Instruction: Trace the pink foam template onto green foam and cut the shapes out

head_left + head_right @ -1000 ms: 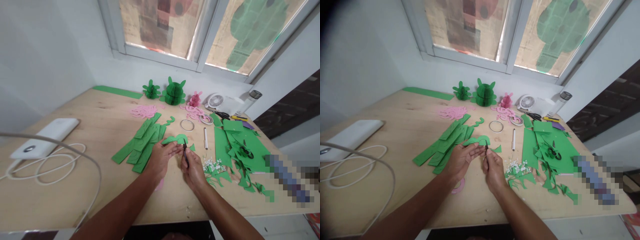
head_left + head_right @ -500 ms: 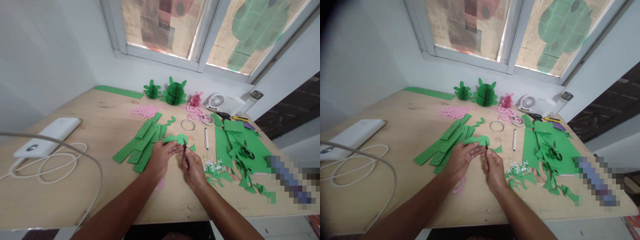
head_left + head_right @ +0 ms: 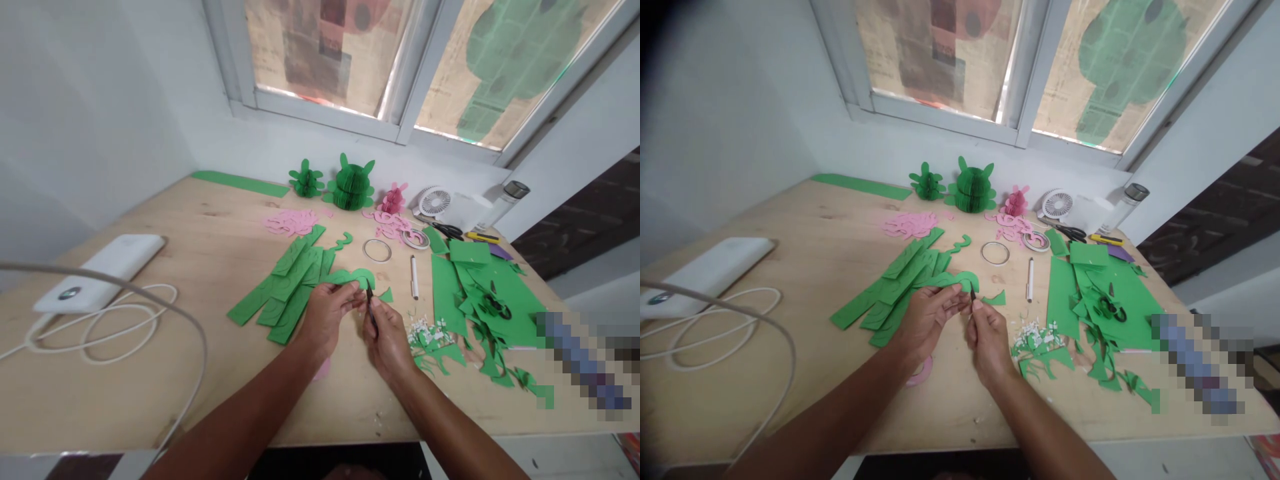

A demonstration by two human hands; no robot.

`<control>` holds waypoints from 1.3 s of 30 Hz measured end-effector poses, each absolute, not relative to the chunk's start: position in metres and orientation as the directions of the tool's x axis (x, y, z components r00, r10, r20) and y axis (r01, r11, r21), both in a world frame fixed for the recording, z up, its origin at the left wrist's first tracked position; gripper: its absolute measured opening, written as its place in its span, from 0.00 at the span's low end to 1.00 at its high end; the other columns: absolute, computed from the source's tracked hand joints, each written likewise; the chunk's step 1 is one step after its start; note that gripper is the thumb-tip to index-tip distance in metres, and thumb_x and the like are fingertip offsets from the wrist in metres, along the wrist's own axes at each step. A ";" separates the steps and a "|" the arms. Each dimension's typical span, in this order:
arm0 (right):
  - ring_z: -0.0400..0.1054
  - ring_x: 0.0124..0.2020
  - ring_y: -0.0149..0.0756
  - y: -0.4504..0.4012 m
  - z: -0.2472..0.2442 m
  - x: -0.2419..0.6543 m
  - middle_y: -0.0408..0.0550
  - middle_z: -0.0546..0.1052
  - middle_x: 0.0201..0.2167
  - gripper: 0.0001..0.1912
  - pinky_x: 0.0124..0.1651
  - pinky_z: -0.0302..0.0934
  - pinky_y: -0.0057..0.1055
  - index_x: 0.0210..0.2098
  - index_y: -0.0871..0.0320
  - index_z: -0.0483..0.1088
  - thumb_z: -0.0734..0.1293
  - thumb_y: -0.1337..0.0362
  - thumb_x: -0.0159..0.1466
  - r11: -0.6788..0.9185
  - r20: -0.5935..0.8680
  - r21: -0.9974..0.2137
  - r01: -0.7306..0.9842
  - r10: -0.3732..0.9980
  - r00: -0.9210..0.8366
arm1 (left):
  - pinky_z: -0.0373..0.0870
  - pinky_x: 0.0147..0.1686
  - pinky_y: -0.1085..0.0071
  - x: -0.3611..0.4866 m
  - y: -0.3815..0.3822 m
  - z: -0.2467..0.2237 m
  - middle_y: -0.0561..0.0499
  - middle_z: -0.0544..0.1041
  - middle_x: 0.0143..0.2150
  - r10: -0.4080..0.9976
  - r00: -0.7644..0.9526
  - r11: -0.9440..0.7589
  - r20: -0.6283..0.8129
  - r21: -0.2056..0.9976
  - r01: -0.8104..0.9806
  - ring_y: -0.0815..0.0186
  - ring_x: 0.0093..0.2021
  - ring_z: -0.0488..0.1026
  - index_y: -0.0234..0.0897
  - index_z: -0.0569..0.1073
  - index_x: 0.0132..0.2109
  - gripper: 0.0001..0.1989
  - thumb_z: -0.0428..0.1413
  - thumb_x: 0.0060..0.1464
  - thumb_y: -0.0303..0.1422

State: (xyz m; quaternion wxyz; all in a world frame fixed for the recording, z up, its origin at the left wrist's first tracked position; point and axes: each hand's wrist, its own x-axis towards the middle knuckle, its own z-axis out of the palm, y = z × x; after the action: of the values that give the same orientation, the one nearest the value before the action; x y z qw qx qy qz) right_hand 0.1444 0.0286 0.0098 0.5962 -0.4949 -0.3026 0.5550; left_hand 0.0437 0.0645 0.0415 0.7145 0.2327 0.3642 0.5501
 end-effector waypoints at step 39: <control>0.42 0.12 0.22 0.028 0.007 0.146 0.31 0.56 0.09 0.25 0.16 0.34 0.25 0.27 0.59 0.70 0.70 0.40 0.54 -0.124 -0.177 -0.945 -0.302 0.972 0.154 | 0.71 0.33 0.69 0.036 0.072 0.040 0.50 0.74 0.20 0.954 0.163 0.301 -0.253 0.788 -0.538 0.67 0.24 0.72 0.32 0.75 0.21 0.07 0.65 0.35 0.31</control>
State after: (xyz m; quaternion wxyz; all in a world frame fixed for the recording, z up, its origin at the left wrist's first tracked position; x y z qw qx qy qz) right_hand 0.1464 0.0281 0.0069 0.5713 -0.5009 -0.3341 0.5578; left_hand 0.0362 0.0719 0.0397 0.7118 0.2740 0.3794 0.5238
